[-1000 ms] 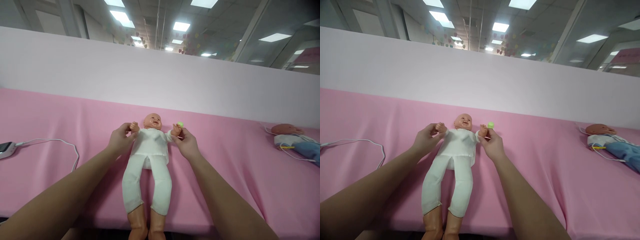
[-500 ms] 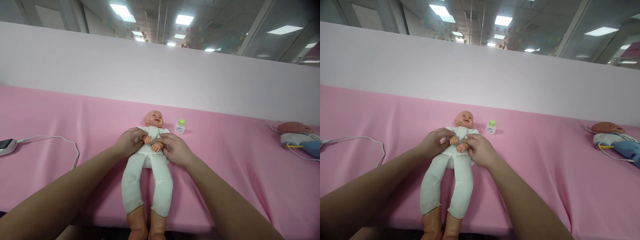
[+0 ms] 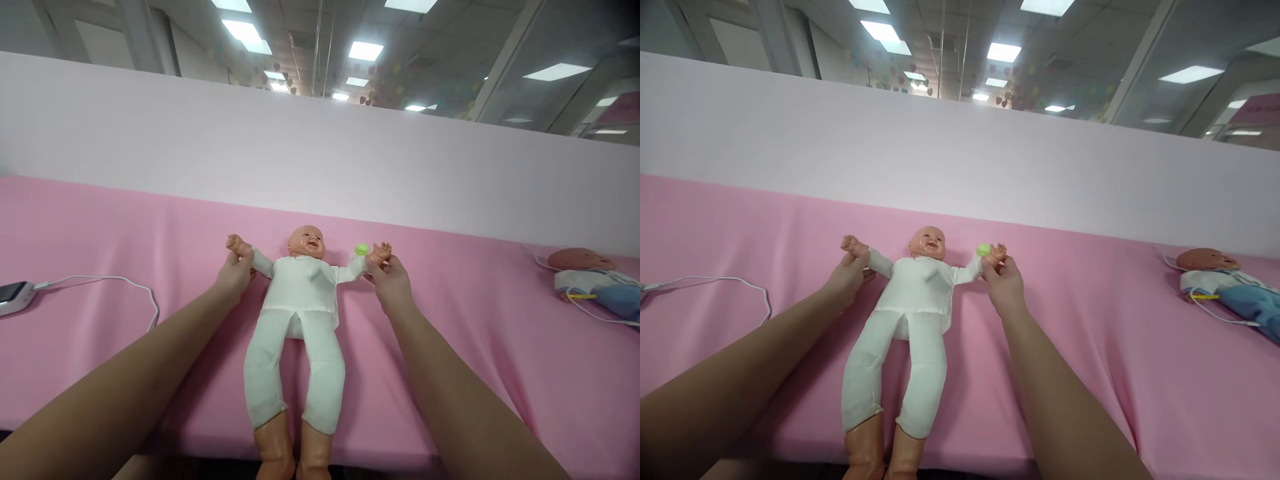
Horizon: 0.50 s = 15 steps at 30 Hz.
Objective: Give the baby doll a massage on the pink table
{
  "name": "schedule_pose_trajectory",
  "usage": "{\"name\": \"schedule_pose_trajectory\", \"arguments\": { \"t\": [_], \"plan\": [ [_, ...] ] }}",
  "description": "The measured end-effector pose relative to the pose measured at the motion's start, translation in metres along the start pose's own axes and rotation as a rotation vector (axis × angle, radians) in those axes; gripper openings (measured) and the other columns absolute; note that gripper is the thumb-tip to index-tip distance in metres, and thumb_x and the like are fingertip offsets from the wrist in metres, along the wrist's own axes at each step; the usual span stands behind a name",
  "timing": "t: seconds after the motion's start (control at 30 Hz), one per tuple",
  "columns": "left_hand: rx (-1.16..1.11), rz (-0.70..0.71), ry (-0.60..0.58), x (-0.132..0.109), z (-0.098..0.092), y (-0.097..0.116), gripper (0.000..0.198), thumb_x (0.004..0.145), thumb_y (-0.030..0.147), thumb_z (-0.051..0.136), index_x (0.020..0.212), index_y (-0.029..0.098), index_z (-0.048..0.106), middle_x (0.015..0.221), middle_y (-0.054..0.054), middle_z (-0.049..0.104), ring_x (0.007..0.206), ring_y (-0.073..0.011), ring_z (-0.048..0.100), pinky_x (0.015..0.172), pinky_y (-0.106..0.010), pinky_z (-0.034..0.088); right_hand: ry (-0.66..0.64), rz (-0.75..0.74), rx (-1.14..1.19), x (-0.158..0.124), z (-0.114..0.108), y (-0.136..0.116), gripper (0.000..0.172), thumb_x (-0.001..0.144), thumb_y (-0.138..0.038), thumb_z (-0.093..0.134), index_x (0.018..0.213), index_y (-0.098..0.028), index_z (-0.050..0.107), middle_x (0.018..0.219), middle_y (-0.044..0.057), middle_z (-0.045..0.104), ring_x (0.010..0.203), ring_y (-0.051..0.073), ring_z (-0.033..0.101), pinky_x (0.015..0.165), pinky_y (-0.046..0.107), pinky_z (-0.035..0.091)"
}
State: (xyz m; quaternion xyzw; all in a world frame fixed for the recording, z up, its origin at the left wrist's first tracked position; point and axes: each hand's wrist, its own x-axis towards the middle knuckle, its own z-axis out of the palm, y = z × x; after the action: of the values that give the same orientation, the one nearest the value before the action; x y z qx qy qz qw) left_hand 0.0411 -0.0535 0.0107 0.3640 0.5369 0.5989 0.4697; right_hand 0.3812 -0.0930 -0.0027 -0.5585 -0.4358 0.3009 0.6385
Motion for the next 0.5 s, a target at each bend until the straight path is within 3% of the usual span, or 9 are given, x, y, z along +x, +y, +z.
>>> {"name": "schedule_pose_trajectory", "arguments": {
  "t": [0.1,0.23,0.37,0.5],
  "plan": [
    [-0.111,-0.176,0.079,0.014,-0.003,0.0,0.036,0.1,0.036,0.06,0.127,0.012,0.057,0.118,-0.021,0.069,0.105,-0.0285,0.073,0.089,-0.037,0.061,0.055,0.236,0.102,0.014,-0.008,0.01,0.034,0.087,-0.03,0.075,0.118,-0.023,0.064,0.111,0.007,0.077,0.086,0.021,0.077,0.08,0.036,0.068],
    [-0.204,-0.234,0.066,0.022,-0.01,0.0,0.03,0.103,0.035,0.054,0.123,0.012,0.056,0.107,-0.02,0.07,0.091,-0.0255,0.076,0.08,-0.036,0.064,0.019,0.513,0.063,0.019,-0.01,0.015,0.019,0.087,-0.024,0.073,0.105,-0.02,0.067,0.097,0.009,0.077,0.073,0.019,0.074,0.065,0.029,0.067],
    [-0.215,-0.257,0.068,0.024,-0.012,-0.002,0.032,0.105,0.04,0.05,0.121,0.013,0.057,0.104,-0.019,0.071,0.086,-0.0252,0.076,0.076,-0.036,0.065,0.002,0.543,0.05,0.018,-0.01,0.012,0.017,0.085,-0.019,0.074,0.101,-0.018,0.067,0.093,0.011,0.077,0.07,0.02,0.075,0.059,0.028,0.066],
    [-0.196,-0.24,0.062,0.021,-0.011,-0.002,0.032,0.103,0.041,0.056,0.12,0.014,0.058,0.105,-0.02,0.072,0.09,-0.026,0.077,0.078,-0.036,0.065,-0.064,0.492,0.123,0.011,-0.008,0.006,0.023,0.089,-0.022,0.07,0.111,-0.02,0.065,0.099,0.011,0.078,0.075,0.022,0.078,0.071,0.035,0.069]
  ]
}}
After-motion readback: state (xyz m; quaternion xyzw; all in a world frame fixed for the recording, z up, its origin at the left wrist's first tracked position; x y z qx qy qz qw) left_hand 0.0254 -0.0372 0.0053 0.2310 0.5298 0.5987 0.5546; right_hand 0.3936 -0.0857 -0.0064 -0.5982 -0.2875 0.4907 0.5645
